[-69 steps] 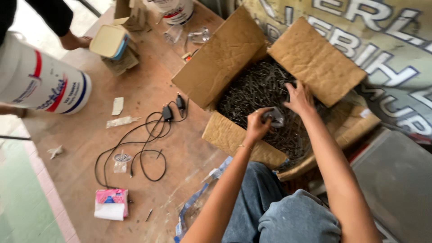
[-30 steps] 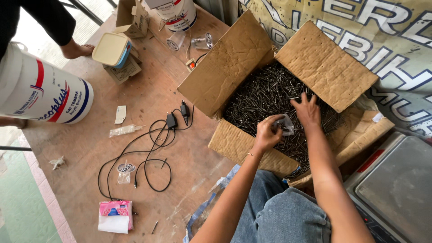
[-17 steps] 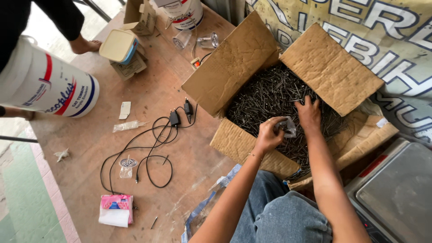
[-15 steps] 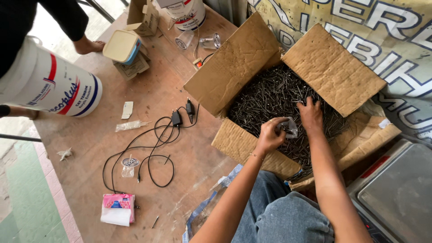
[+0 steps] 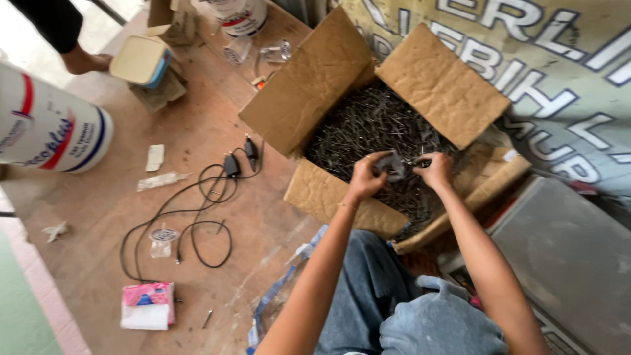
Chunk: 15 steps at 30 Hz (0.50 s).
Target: The person scoops nails from a cardboard box into small plastic bags, weighs each bag on a digital scale, and uses a pink handheld sealer to close the bags. The sealed bags are then placed into a second cardboard box.
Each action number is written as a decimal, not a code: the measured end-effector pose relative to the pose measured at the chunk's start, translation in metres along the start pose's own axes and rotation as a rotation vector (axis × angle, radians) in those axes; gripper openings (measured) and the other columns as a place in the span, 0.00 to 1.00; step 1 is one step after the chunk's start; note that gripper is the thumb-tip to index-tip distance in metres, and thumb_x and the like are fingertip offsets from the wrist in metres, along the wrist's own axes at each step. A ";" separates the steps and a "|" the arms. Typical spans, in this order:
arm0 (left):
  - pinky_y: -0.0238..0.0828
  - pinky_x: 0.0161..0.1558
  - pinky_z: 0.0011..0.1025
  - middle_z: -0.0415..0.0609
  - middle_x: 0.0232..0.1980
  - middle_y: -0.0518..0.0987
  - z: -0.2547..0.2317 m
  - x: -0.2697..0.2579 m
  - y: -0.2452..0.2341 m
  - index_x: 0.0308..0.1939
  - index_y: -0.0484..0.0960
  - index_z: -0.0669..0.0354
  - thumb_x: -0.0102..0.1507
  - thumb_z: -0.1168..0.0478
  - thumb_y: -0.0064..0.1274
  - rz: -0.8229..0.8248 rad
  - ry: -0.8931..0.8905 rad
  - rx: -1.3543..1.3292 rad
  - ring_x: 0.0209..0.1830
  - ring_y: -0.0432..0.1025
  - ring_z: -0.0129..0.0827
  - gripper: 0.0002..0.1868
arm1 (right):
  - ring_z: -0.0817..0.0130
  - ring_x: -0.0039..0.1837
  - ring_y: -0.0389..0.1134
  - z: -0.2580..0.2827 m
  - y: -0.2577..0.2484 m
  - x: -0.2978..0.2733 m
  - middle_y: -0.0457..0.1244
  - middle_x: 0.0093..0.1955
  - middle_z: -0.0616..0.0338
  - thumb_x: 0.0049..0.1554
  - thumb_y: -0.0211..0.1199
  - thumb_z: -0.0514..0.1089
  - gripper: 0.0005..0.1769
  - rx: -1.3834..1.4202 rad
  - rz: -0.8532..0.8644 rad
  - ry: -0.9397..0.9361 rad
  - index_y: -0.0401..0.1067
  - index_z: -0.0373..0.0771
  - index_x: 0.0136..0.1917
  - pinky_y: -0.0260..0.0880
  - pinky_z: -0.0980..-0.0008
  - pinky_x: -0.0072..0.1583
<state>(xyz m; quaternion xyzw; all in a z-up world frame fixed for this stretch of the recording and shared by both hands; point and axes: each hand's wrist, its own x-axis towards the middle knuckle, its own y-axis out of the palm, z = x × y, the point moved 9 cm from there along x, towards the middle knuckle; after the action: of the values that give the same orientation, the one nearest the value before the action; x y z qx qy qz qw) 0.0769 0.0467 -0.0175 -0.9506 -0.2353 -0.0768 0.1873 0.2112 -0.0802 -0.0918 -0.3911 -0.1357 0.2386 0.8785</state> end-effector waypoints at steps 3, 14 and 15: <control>0.71 0.44 0.40 0.56 0.44 0.78 0.005 -0.002 0.002 0.49 0.79 0.54 0.46 0.69 0.51 -0.008 -0.054 -0.036 0.42 0.73 0.53 0.25 | 0.56 0.47 0.68 -0.009 -0.020 -0.008 0.67 0.40 0.58 0.35 0.73 0.44 0.14 0.042 0.023 0.086 0.77 0.52 0.38 0.69 0.64 0.47; 0.72 0.33 0.36 0.61 0.50 0.71 0.008 -0.001 0.002 0.51 0.75 0.63 0.48 0.72 0.50 -0.034 -0.102 -0.150 0.33 0.72 0.53 0.25 | 0.53 0.45 0.68 0.058 -0.027 -0.018 0.66 0.41 0.50 0.36 0.71 0.33 0.14 0.424 0.153 -0.017 0.77 0.41 0.39 0.69 0.63 0.46; 0.70 0.45 0.42 0.58 0.48 0.75 0.002 -0.001 -0.004 0.51 0.77 0.58 0.46 0.70 0.52 -0.076 -0.052 0.004 0.45 0.72 0.55 0.27 | 0.55 0.43 0.69 0.062 -0.022 -0.018 0.67 0.39 0.53 0.35 0.72 0.36 0.14 0.297 0.173 -0.036 0.77 0.43 0.38 0.70 0.64 0.45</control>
<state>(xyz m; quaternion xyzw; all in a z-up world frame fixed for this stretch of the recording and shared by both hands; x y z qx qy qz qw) 0.0748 0.0503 -0.0186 -0.9423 -0.2760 -0.0586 0.1800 0.1761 -0.0639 -0.0354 -0.2628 -0.0803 0.3378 0.9002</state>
